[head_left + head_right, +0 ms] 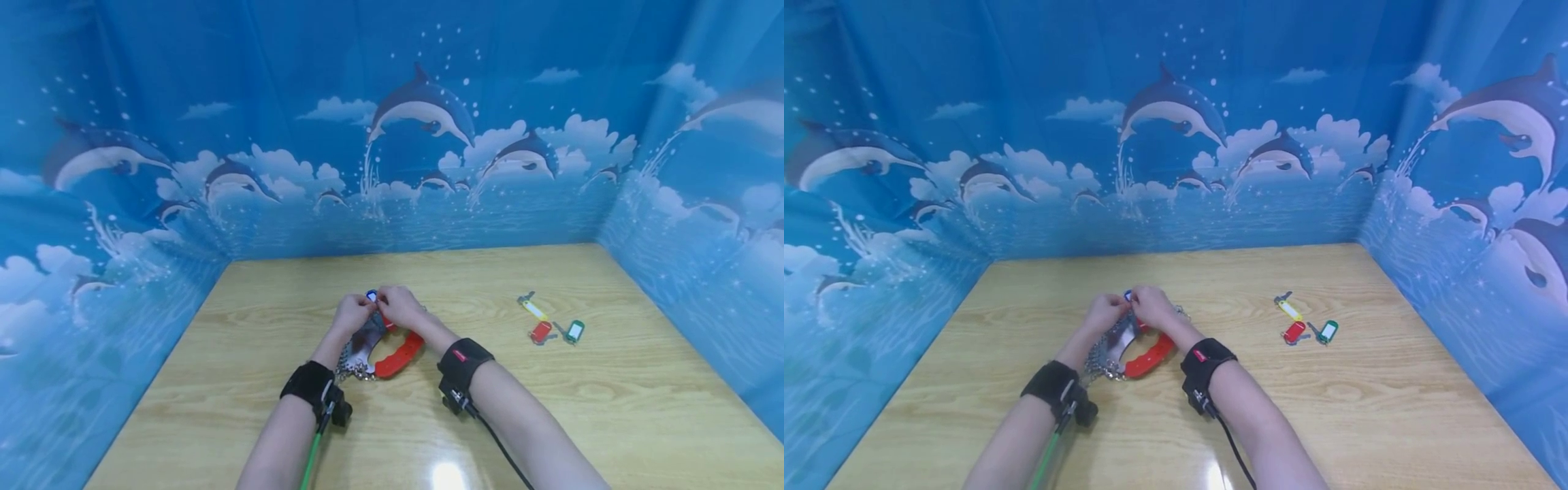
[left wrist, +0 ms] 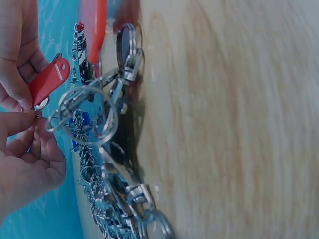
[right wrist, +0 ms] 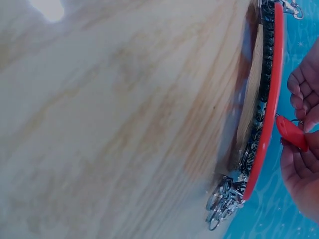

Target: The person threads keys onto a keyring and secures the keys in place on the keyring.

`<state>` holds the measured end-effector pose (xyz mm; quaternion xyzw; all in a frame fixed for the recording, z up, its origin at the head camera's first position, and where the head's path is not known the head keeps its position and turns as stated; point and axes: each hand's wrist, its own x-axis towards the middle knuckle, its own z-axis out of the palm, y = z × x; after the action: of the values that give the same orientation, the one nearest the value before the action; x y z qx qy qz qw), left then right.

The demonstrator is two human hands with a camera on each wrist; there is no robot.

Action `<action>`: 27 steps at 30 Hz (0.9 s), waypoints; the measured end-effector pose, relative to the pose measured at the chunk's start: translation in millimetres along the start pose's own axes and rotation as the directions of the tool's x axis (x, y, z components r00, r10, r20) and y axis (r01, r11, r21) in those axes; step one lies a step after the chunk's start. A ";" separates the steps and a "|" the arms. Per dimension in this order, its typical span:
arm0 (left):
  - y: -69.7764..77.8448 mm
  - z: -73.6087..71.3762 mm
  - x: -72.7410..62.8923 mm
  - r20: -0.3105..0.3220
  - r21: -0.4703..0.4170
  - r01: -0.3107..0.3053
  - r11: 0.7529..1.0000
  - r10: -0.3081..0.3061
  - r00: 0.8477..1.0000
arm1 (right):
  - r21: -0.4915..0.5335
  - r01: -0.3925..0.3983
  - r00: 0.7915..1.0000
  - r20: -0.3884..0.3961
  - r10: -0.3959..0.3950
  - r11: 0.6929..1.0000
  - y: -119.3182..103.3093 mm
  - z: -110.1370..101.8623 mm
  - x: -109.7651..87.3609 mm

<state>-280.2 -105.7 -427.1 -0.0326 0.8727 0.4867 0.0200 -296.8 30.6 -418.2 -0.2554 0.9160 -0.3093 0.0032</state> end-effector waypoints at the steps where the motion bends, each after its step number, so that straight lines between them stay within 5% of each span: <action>1: -0.1 0.0 -0.2 -0.010 -0.006 -0.001 1.000 0.001 1.000 | 0.002 -0.002 1.000 0.009 0.002 1.000 -1.1 0.3 -0.1; 11: -3.0 -0.5 -0.4 -0.057 -0.127 -0.016 0.992 0.009 0.998 | -0.064 0.025 1.000 -0.005 -0.025 0.998 -1.6 2.3 3.5; 19: -6.1 -1.5 -2.1 0.011 -0.064 -0.032 0.997 0.033 0.999 | -0.046 -0.027 0.999 -0.029 0.026 0.999 -1.1 0.5 4.0; 27: -0.7 0.3 -2.4 -0.003 -0.049 0.001 0.999 -0.001 1.000 | -0.084 0.045 0.996 -0.070 -0.051 0.995 0.2 0.3 3.8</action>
<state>-277.7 -105.7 -427.7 -0.0341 0.8606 0.5079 0.0181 -300.1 28.8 -418.0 -0.2660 0.9211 -0.2803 -0.0476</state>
